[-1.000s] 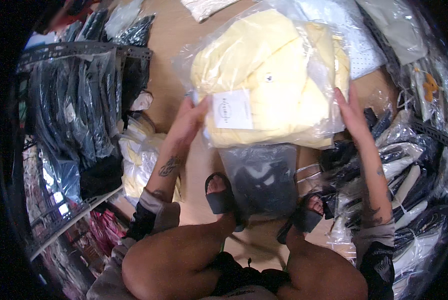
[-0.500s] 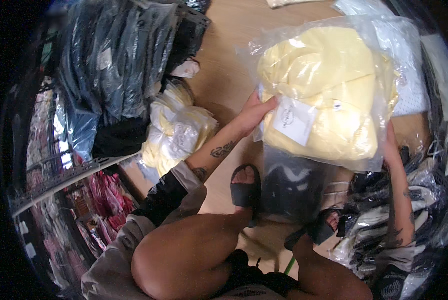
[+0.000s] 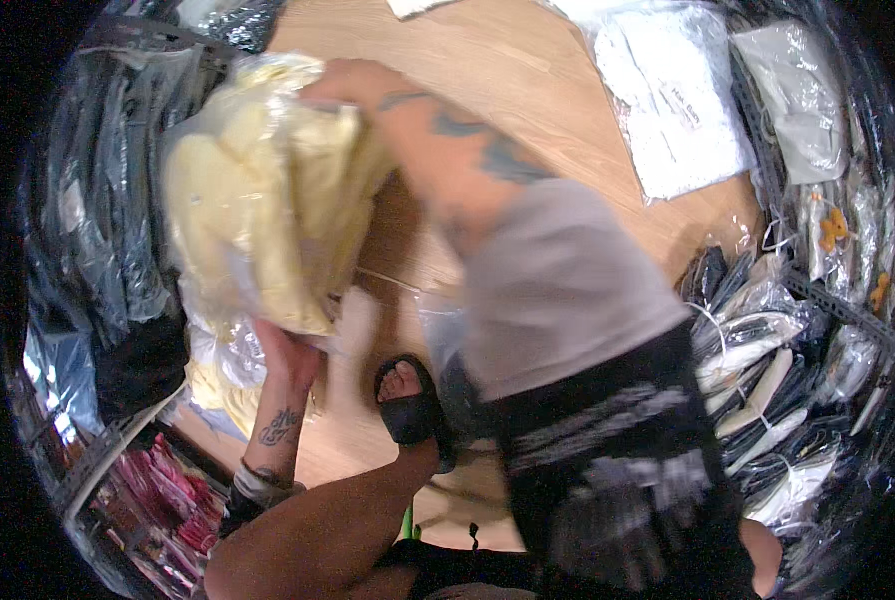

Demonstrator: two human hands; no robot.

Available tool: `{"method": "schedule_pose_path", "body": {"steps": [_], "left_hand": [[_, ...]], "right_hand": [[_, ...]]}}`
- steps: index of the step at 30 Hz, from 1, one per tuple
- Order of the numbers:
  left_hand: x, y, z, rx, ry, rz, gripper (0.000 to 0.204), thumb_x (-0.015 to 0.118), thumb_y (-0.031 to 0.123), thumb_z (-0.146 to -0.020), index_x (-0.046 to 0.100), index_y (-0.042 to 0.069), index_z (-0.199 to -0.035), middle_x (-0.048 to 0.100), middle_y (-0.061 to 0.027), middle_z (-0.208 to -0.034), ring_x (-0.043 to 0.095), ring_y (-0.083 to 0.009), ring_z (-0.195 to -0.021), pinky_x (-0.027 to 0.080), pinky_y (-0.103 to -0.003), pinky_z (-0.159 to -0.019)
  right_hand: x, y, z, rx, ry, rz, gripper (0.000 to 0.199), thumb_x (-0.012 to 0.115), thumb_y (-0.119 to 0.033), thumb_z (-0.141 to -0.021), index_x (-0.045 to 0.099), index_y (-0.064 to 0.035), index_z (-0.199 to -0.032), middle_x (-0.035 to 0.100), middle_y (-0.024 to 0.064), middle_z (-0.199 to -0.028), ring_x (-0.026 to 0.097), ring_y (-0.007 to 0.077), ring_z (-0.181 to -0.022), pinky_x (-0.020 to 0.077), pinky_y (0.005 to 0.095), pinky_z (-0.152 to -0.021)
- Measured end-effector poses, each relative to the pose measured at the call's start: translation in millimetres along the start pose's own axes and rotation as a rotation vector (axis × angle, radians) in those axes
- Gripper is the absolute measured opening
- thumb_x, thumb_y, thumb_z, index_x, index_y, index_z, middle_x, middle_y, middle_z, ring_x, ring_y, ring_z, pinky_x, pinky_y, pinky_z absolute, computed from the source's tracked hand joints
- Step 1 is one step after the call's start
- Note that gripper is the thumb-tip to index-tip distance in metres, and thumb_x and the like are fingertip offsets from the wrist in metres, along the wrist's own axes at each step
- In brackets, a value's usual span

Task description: The person sits on the floor in a stockroom and ties a white elastic band around a bundle of packaged clothing. They repeatedly wrap and knot the band to secure the bundle.

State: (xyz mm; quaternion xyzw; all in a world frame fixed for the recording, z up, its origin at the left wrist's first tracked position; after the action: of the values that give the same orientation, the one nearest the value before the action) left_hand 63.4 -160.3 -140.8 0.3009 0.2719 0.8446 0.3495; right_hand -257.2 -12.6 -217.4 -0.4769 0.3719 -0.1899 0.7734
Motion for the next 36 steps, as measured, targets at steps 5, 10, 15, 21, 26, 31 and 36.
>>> {"method": "schedule_pose_path", "body": {"steps": [5, 10, 15, 21, 26, 31, 36], "left_hand": [[11.1, 26.1, 3.0, 0.011, -0.012, 0.003, 0.065, 0.027, 0.058, -0.095, 0.028, 0.016, -0.144, 0.037, -0.0033, -0.143, 0.038, -0.0248, -0.129, 0.034, -0.042, -0.105], [13.2, 41.3, 19.1, -0.157, 0.037, 0.163, 0.061, 0.036, 0.052, -0.094, 0.031, 0.015, -0.142, 0.038, -0.0051, -0.142, 0.038, -0.0245, -0.129, 0.031, -0.042, -0.106], [4.9, 48.2, 63.0, -0.166, 0.053, 0.304, 0.059, 0.049, 0.048, -0.090, 0.038, 0.013, -0.137, 0.042, -0.0094, -0.138, 0.044, -0.0263, -0.122, 0.033, -0.042, -0.103], [-34.8, -7.5, 98.4, -0.333, 0.048, -0.071, 0.051, 0.050, 0.049, -0.089, 0.044, 0.013, -0.126, 0.048, -0.0087, -0.123, 0.048, -0.0275, -0.109, 0.037, -0.041, -0.094], [-18.5, -45.4, 112.3, -0.543, -0.083, -0.362, 0.039, 0.050, 0.036, -0.092, 0.047, 0.012, -0.122, 0.055, -0.0072, -0.110, 0.057, -0.0231, -0.092, 0.044, -0.037, -0.084], [2.4, -15.3, 136.6, -0.349, -0.222, -0.317, 0.036, 0.049, 0.032, -0.095, 0.047, 0.007, -0.120, 0.059, -0.0087, -0.103, 0.059, -0.0200, -0.088, 0.045, -0.033, -0.080], [-8.8, 35.5, 142.9, -0.043, -0.177, -0.238, 0.036, 0.057, 0.028, -0.091, 0.049, 0.008, -0.119, 0.062, -0.0076, -0.092, 0.060, -0.0184, -0.082, 0.047, -0.030, -0.071]], "right_hand": [[27.5, -25.9, 13.6, 0.096, 0.357, -0.143, 0.088, 0.065, -0.068, -0.066, 0.054, -0.0056, -0.126, 0.051, 0.0208, -0.130, 0.050, 0.0372, -0.116, 0.0411, 0.0408, -0.096], [-59.5, 31.3, 150.9, 0.129, 0.917, 0.202, 0.058, 0.067, -0.035, -0.082, 0.047, -0.0038, -0.127, 0.050, 0.0165, -0.123, 0.053, 0.0275, -0.109, 0.0446, 0.0391, -0.092], [-141.4, 129.8, 338.5, 0.734, 1.105, 0.917, 0.086, 0.066, -0.055, -0.071, 0.041, -0.0004, -0.134, 0.052, 0.0229, -0.125, 0.042, 0.0343, -0.122, 0.0346, 0.0411, -0.102], [-157.3, 279.9, 434.1, 0.945, 1.338, -0.355, 0.070, 0.065, -0.045, -0.081, 0.049, 0.0084, -0.124, 0.056, 0.0179, -0.123, 0.056, 0.0272, -0.108, 0.0436, 0.0355, -0.094], [-149.2, 253.6, 374.6, 0.514, 1.330, -1.184, 0.046, 0.070, -0.023, -0.076, 0.053, 0.0017, -0.111, 0.062, 0.0121, -0.103, 0.061, 0.0231, -0.088, 0.0511, 0.0367, -0.064], [-131.3, 89.7, 355.4, 0.582, 1.462, -1.015, 0.040, 0.063, -0.010, -0.074, 0.052, 0.0038, -0.110, 0.061, 0.0156, -0.104, 0.061, 0.0251, -0.086, 0.0514, 0.0344, -0.068], [-170.7, -8.7, 436.3, 0.374, 1.161, -0.686, 0.035, 0.060, -0.004, -0.077, 0.053, 0.0059, -0.110, 0.063, 0.0172, -0.100, 0.063, 0.0256, -0.086, 0.0537, 0.0387, -0.073]]}}
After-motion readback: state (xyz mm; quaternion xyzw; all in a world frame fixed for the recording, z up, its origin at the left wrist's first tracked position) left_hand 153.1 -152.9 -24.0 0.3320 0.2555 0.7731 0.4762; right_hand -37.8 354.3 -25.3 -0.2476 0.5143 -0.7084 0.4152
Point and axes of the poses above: each hand's wrist, its own z-axis away from the middle knuckle, its own x-axis out of the palm, y = z × x, the point moved 3 cm from there along -z, towards the middle knuckle
